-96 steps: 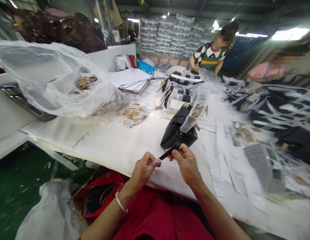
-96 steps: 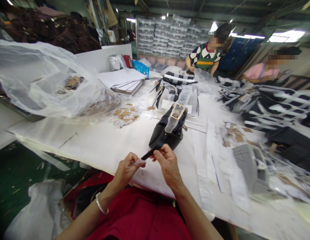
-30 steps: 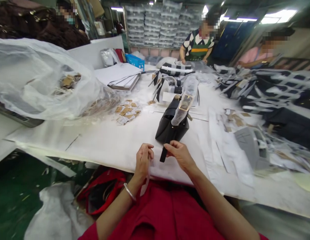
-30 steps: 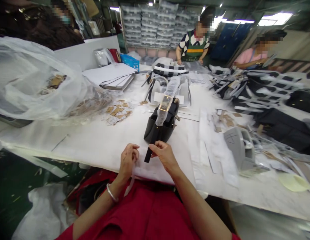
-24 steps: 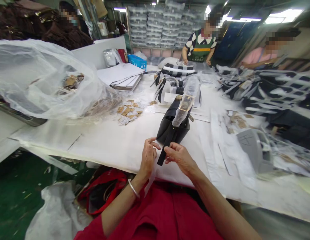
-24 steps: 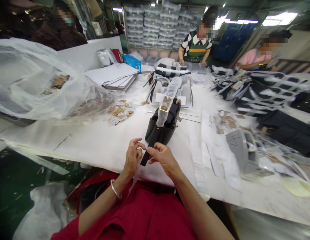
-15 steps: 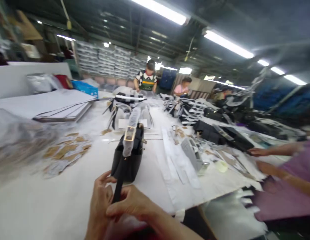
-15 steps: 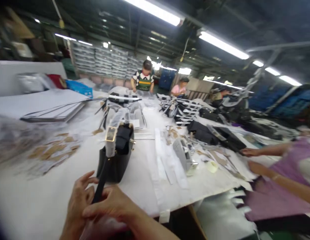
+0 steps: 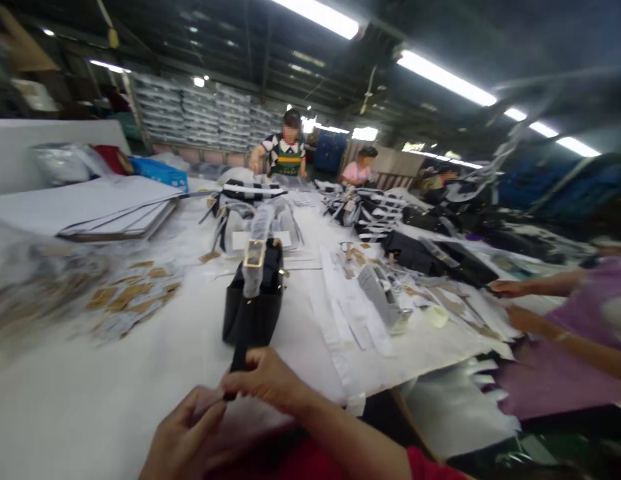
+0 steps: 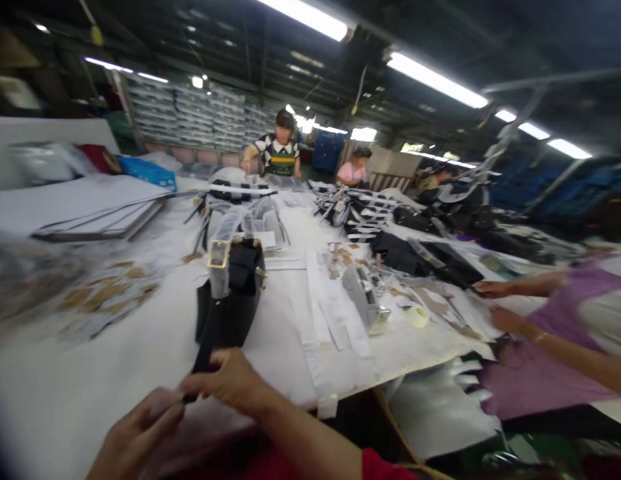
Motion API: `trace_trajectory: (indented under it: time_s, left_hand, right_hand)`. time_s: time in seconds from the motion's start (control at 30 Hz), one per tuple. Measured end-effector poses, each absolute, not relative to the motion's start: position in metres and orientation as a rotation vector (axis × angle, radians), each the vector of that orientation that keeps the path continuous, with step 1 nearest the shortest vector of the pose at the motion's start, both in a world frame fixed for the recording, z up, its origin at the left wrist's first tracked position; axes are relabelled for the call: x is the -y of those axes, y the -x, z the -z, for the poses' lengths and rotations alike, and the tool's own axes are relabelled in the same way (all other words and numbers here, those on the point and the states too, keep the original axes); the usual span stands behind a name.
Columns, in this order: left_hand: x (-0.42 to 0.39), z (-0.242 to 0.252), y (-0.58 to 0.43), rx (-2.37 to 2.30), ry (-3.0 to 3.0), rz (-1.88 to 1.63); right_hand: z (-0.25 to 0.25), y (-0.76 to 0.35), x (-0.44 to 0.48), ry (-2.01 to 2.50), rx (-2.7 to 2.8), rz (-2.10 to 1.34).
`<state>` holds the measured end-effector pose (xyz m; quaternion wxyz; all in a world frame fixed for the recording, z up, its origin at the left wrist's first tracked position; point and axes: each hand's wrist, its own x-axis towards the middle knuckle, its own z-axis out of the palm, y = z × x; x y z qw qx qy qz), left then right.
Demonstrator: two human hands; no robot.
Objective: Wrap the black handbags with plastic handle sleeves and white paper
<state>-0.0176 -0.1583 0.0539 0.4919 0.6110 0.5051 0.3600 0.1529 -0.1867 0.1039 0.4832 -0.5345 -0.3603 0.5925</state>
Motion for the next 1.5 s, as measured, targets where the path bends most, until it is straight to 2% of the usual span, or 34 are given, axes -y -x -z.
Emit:
trace_trajectory:
  time_s: [0.13,0.4,0.67,1.5]
  left_hand:
    - [0.159,-0.080,0.018,-1.186,-1.517,-0.781]
    - [0.162,-0.061,0.032,-1.190,-1.410,-0.820]
    - [0.161,-0.069,0.037,-1.084,-1.455,-0.721]
    - [0.162,-0.064,0.034,-1.057,-1.322,-0.801]
  right_hand:
    - [-0.110,-0.157,0.187,1.245,0.836,-1.317]
    - [-0.121,-0.161,0.183,1.069,0.612,-1.349]
    - [-0.114,-0.154,0.179,1.066,0.665,-1.392]
    - [-0.103,-0.165,0.182,1.145,0.771,-1.412]
